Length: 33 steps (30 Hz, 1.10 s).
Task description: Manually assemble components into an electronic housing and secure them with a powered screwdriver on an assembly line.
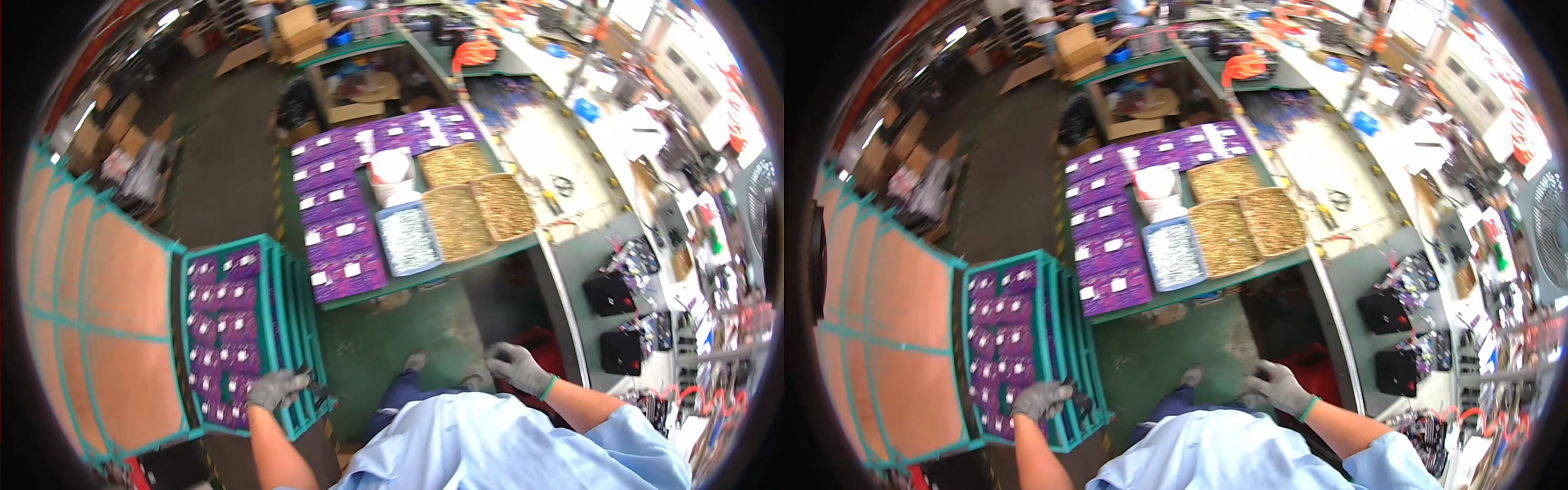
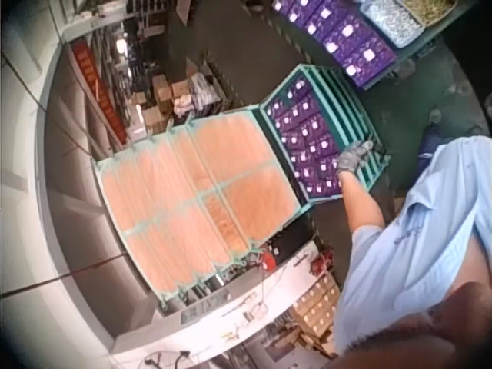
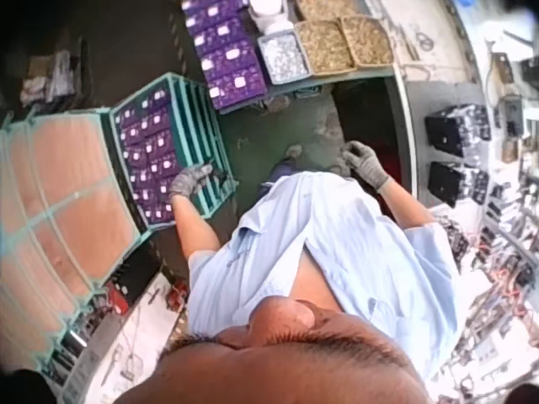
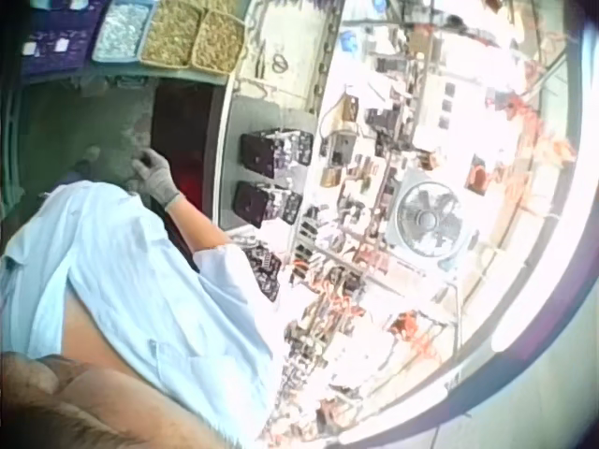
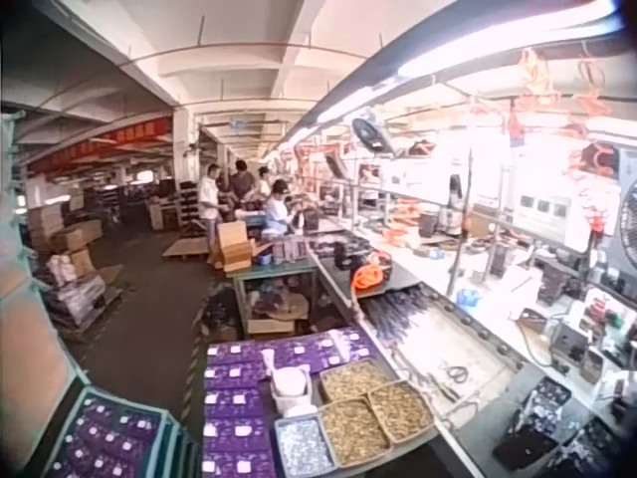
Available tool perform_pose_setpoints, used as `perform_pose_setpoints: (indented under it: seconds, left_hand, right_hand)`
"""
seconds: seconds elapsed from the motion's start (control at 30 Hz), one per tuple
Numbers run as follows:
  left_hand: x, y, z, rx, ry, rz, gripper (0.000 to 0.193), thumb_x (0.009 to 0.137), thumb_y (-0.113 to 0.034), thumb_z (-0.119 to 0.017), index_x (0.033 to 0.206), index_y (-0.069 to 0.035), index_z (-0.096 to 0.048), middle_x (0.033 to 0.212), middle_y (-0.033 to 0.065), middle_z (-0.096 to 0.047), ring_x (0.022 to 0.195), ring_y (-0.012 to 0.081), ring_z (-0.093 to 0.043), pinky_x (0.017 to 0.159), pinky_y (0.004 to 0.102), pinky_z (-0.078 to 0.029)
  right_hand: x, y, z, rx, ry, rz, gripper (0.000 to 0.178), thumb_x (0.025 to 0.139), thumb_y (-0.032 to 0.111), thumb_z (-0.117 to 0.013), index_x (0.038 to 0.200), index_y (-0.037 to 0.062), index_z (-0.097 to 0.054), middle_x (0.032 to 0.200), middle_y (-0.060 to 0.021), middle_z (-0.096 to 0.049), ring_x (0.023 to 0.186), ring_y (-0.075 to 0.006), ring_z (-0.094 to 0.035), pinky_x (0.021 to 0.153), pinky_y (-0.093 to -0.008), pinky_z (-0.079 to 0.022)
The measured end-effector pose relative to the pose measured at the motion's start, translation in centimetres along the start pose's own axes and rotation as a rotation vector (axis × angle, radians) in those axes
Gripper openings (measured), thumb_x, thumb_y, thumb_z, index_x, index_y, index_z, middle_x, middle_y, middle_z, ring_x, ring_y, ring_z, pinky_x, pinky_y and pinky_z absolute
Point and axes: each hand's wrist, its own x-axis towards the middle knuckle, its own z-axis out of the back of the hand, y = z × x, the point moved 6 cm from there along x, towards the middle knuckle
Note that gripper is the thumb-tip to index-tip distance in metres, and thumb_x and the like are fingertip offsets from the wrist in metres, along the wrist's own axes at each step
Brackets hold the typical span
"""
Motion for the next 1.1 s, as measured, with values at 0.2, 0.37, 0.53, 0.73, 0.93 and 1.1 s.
perform_pose_setpoints:
  seconds: [0.2,0.37,0.53,0.73,0.93,1.1]
  left_hand:
    - [6.5,15.9,-1.2,-0.115,0.428,0.378,0.046,0.092,-0.045,-0.078,0.117,-0.007,-0.068,0.101,0.0087,-0.074,0.087,0.0221,-0.071,0.078,0.0377,-0.056]
    - [3.8,4.4,-5.4,0.127,0.303,0.429,0.047,0.092,-0.043,-0.077,0.120,-0.007,-0.067,0.104,0.0081,-0.072,0.089,0.0213,-0.069,0.080,0.0369,-0.055]
    - [3.8,-7.3,-12.7,0.387,0.355,0.287,0.047,0.092,-0.042,-0.076,0.122,-0.007,-0.066,0.107,0.0076,-0.071,0.092,0.0205,-0.068,0.082,0.0361,-0.054]
    - [4.1,-13.6,-21.5,0.649,0.489,0.177,0.048,0.092,-0.041,-0.076,0.125,-0.008,-0.064,0.110,0.0069,-0.070,0.095,0.0195,-0.066,0.084,0.0352,-0.053]
    - [3.7,-16.1,-26.0,0.816,0.584,0.113,0.050,0.092,-0.039,-0.075,0.129,-0.008,-0.062,0.114,0.0062,-0.068,0.098,0.0185,-0.064,0.086,0.0342,-0.052]
    - [3.6,-17.2,-25.7,0.885,0.564,0.105,0.051,0.092,-0.038,-0.074,0.131,-0.008,-0.061,0.117,0.0056,-0.067,0.100,0.0176,-0.063,0.088,0.0334,-0.051]
  right_hand:
    - [-26.0,-30.3,-8.8,0.594,0.046,-0.488,0.020,0.094,0.016,-0.065,0.107,0.0060,-0.076,0.096,-0.0157,-0.075,0.091,-0.0250,-0.074,0.081,-0.0424,-0.058]
    - [-36.2,-28.8,-26.5,0.958,-0.164,-0.891,0.018,0.094,0.015,-0.065,0.105,0.0057,-0.076,0.095,-0.0147,-0.075,0.089,-0.0249,-0.073,0.079,-0.0419,-0.058]
    - [-35.5,-23.9,-36.9,1.226,-0.372,-0.923,0.017,0.094,0.015,-0.066,0.103,0.0054,-0.076,0.094,-0.0137,-0.075,0.088,-0.0248,-0.073,0.078,-0.0415,-0.058]
    - [-30.1,-20.6,-44.4,1.443,-0.464,-0.857,0.015,0.094,0.014,-0.066,0.101,0.0051,-0.076,0.093,-0.0125,-0.075,0.085,-0.0247,-0.073,0.076,-0.0410,-0.058]
    - [-23.1,-19.4,-46.0,1.386,-0.463,-0.774,0.013,0.094,0.013,-0.067,0.098,0.0048,-0.076,0.092,-0.0113,-0.074,0.083,-0.0246,-0.072,0.074,-0.0405,-0.058]
    - [-25.1,-22.6,-39.0,2.110,-0.956,-0.577,0.020,0.101,0.020,-0.065,0.109,0.0019,-0.064,0.092,-0.0143,-0.071,0.081,-0.0291,-0.073,0.070,-0.0444,-0.062]
